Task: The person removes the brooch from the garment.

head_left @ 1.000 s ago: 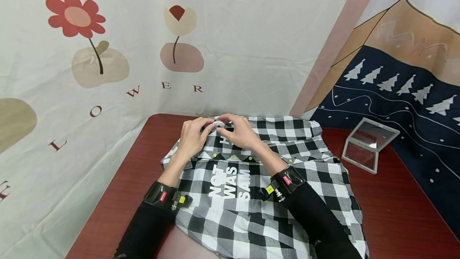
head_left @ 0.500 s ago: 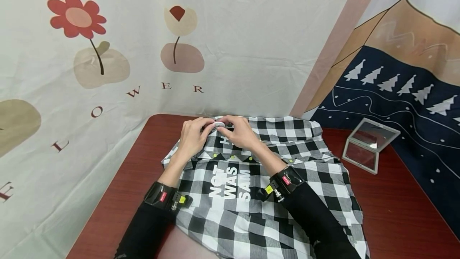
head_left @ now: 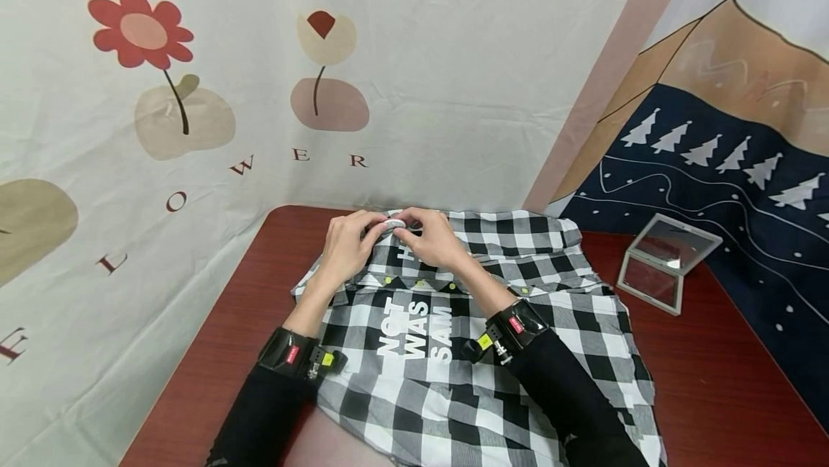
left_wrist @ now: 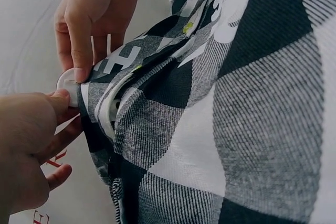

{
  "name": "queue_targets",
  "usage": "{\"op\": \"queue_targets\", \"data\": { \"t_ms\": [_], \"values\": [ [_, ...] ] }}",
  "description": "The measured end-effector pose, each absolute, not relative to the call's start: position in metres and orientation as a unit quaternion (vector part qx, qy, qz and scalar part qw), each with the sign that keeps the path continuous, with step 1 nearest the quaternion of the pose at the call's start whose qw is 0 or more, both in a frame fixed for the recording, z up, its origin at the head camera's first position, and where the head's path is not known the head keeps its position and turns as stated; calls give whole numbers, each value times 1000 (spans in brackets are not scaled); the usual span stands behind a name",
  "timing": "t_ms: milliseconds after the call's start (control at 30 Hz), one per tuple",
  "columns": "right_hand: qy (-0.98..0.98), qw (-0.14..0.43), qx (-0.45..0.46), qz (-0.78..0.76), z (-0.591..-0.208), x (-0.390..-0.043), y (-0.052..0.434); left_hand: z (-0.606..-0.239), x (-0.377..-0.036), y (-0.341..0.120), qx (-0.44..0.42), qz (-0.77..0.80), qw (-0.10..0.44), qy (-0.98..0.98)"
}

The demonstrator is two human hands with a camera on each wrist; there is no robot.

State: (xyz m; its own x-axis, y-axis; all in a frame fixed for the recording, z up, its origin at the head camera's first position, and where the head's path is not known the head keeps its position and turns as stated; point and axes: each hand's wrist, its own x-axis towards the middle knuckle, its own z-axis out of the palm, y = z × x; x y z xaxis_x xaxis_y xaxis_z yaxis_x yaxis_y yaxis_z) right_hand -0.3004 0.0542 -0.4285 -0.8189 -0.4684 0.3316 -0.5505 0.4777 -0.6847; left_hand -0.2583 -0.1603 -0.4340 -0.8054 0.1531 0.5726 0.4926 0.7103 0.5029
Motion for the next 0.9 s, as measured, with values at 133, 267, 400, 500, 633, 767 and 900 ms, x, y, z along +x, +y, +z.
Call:
{"op": "queue_targets", "data": {
  "t_ms": [133, 267, 400, 500, 633, 767, 900],
  "values": [
    [-853, 38, 290, 432, -429, -300, 54, -433, -259, -161, -187, -340, 250, -887],
    [-848, 31, 287, 445, -431, -302, 55, -432, -259, -161, -192, -350, 254, -881],
    [-842, 19, 282, 459, -431, -302, 56, -431, -259, -161, -186, -369, 240, -879],
    [-839, 12, 278, 467, -430, -302, 56, -431, -259, -162, -179, -380, 223, -880],
    [-835, 10, 275, 476, -430, -302, 55, -431, -260, -163, -174, -389, 211, -880],
    [-832, 15, 272, 484, -430, -302, 55, -432, -260, -162, -174, -392, 211, -878],
    [-829, 18, 264, 493, -430, -302, 54, -432, -259, -162, -175, -393, 215, -877]
  ]
}}
